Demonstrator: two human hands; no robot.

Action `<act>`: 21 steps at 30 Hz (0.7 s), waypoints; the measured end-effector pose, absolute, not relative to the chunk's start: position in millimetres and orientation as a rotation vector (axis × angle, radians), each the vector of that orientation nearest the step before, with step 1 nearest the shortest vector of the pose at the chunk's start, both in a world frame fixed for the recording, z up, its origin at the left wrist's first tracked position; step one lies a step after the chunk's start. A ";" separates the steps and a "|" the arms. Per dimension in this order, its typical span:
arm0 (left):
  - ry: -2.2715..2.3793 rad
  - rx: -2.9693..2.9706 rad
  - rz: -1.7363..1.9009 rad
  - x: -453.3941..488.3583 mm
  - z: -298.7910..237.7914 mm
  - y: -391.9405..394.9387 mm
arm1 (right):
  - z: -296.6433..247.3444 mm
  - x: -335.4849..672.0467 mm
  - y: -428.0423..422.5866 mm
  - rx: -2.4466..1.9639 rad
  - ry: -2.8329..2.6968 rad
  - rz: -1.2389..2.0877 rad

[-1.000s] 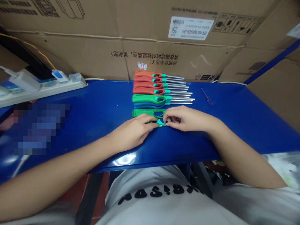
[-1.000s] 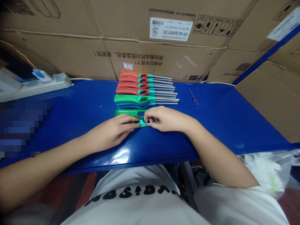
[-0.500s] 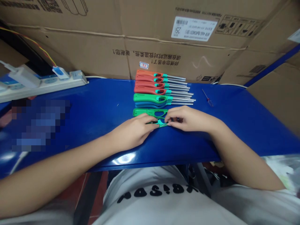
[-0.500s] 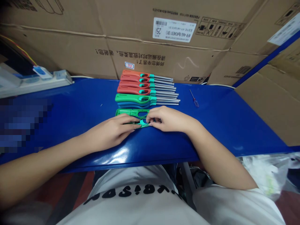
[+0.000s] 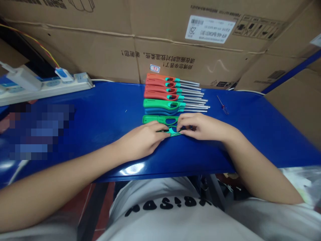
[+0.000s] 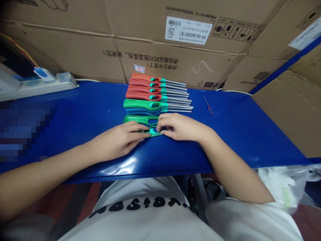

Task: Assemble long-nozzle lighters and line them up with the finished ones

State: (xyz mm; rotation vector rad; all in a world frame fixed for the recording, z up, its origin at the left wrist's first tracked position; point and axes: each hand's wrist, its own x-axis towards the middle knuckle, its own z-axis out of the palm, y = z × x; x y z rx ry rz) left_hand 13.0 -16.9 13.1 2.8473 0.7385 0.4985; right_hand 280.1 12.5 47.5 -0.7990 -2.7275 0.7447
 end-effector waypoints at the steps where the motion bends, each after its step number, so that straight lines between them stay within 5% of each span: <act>1: 0.738 2.845 0.499 12.9 13.4 -17.2 | 48.2 280.3 12.5 -0.802 -2.731 0.749; 21: 0.737 2.849 0.483 13.7 15.8 -20.9 | 48.2 281.5 12.5 -0.810 -2.766 0.826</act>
